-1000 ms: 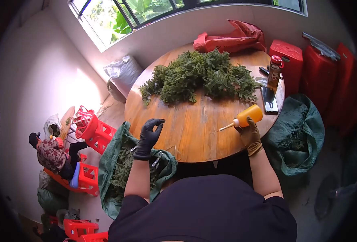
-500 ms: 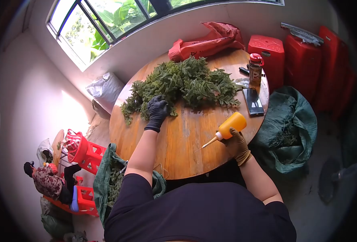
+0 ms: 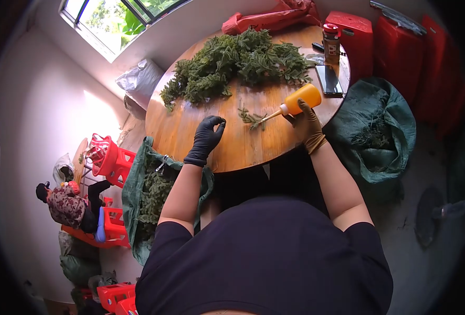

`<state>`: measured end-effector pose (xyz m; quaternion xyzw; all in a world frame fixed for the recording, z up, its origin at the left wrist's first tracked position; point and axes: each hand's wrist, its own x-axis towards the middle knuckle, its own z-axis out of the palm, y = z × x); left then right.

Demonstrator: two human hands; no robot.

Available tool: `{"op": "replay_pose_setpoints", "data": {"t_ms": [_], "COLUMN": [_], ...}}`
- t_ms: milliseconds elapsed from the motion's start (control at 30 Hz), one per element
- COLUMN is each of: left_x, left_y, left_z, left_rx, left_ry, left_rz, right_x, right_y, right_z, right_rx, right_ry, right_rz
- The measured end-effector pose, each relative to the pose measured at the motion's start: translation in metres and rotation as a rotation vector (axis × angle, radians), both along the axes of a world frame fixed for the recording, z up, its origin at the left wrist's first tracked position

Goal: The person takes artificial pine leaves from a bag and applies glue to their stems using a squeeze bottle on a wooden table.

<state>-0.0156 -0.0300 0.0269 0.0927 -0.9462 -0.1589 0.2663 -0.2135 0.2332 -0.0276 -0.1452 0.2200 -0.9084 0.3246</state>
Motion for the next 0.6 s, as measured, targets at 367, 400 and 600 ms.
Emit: {"op": "replay_pose_setpoints", "data": {"t_ms": [367,400,600], "left_x": [-0.035,-0.038,-0.045], "left_y": [0.044,0.042,0.052], "left_z": [-0.004,-0.011,-0.019], "left_rx": [-0.015,-0.013,0.563], "left_ry": [-0.103,-0.106,0.029], "left_rz": [-0.158,-0.159,-0.173], "right_x": [-0.002,-0.001,-0.003], "right_y": [-0.001,-0.002,-0.003], "right_z": [0.000,0.001,-0.001], "right_rx": [-0.015,-0.014,-0.027], "right_ry": [-0.002,0.001,0.005], "right_rz": [0.000,-0.004,-0.025]}}
